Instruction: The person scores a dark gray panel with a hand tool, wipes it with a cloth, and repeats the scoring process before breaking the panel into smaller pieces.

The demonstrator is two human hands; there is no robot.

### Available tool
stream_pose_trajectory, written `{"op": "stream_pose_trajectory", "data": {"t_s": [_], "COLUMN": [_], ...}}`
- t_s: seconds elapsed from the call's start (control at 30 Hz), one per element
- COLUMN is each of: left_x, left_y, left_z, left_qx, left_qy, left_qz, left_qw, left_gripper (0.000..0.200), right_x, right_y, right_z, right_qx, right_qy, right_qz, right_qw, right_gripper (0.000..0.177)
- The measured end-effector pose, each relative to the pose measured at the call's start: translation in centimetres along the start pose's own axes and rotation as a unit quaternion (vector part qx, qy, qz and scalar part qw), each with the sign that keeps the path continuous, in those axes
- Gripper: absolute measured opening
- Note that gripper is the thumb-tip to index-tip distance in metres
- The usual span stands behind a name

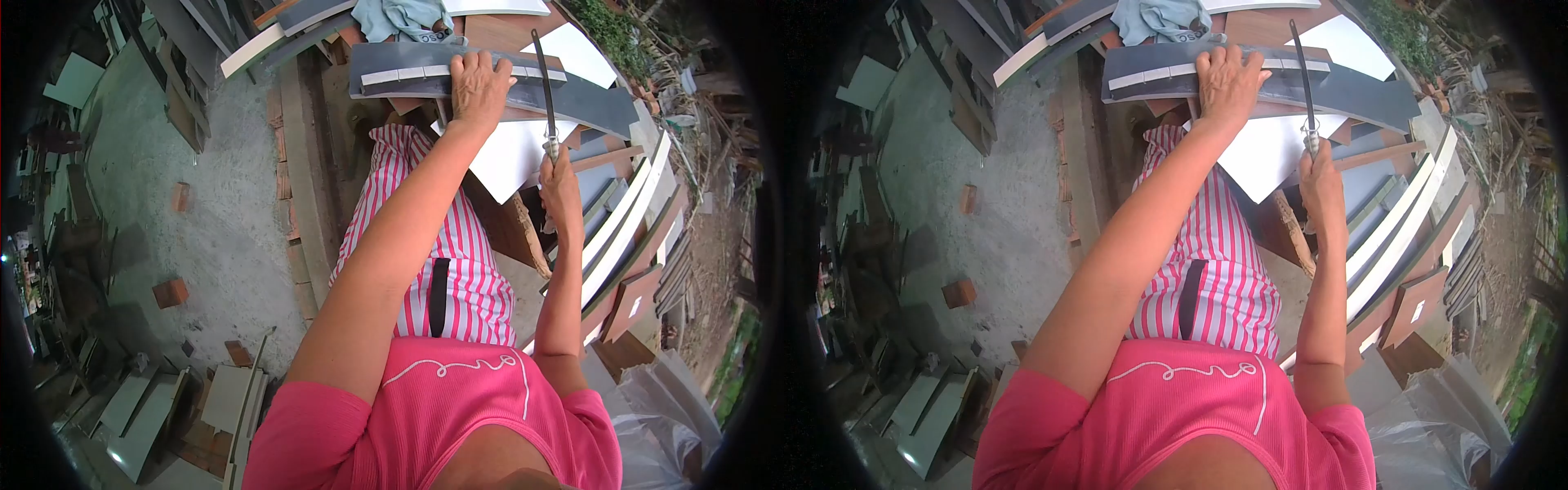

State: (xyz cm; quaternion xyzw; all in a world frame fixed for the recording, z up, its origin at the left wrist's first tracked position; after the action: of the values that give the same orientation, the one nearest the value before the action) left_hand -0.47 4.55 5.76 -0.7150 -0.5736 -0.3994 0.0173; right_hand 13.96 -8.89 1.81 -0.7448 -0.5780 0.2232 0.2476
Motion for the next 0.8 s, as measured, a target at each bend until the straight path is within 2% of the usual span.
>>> {"op": "stream_pose_trajectory", "data": {"t_s": [0.07,0.2,0.3,0.37,0.4,0.47,0.7,0.77,0.8], "left_x": [0.0,0.0,-0.1,-0.1,-0.1,-0.1,0.0,0.0,0.0], "left_y": [0.0,-0.1,-0.1,-0.1,-0.1,-0.1,-0.1,-0.1,-0.1], "left_z": [0.0,0.3,0.3,0.3,0.4,0.5,0.0,0.0,0.0], "left_qx": [0.007,0.012,0.01,0.007,0.005,0.003,0.002,0.004,0.005], "left_qy": [-0.005,-0.02,-0.011,-0.013,-0.013,-0.012,-0.021,-0.019,-0.016], "left_qz": [-0.003,-0.006,-0.001,-0.002,-0.005,-0.004,-0.003,-0.002,0.0], "left_qw": [1.0,1.0,1.0,1.0,1.0,1.0,1.0,1.0,1.0], "left_gripper": [0.023,0.023,0.022,0.022,0.022,0.022,0.021,0.022,0.022], "right_x": [0.6,-1.4,-3.0,-3.6,-3.5,-2.2,-0.2,-1.0,-1.7], "right_y": [0.7,0.5,-0.1,-0.6,-0.3,-0.1,-0.5,0.9,0.9], "right_z": [0.5,0.4,0.2,0.0,-0.1,-0.1,0.6,0.6,0.6], "right_qx": [-0.015,-0.029,-0.01,0.011,0.01,0.008,0.028,-0.023,-0.023], "right_qy": [0.019,0.025,0.018,-0.021,-0.02,-0.012,-0.025,0.016,0.016], "right_qz": [-0.04,-0.044,0.0,0.082,0.083,0.036,0.051,-0.022,-0.019], "right_qw": [0.999,0.998,1.0,0.996,0.996,0.999,0.998,0.999,0.999], "right_gripper": [0.022,0.022,0.022,0.025,0.025,0.026,0.027,0.024,0.024]}}
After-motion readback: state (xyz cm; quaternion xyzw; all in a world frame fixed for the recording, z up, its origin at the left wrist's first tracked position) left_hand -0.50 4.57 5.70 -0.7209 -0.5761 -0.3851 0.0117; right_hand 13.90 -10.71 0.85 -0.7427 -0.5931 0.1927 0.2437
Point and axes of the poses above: each hand's wrist, its own x-axis towards the middle knuckle, its own z-axis out of the palm, y = z × x, the point moved 8 cm from there along x, towards the middle knuckle, and after that the axes turned 14 degrees about -z, right-handed, at the moved point
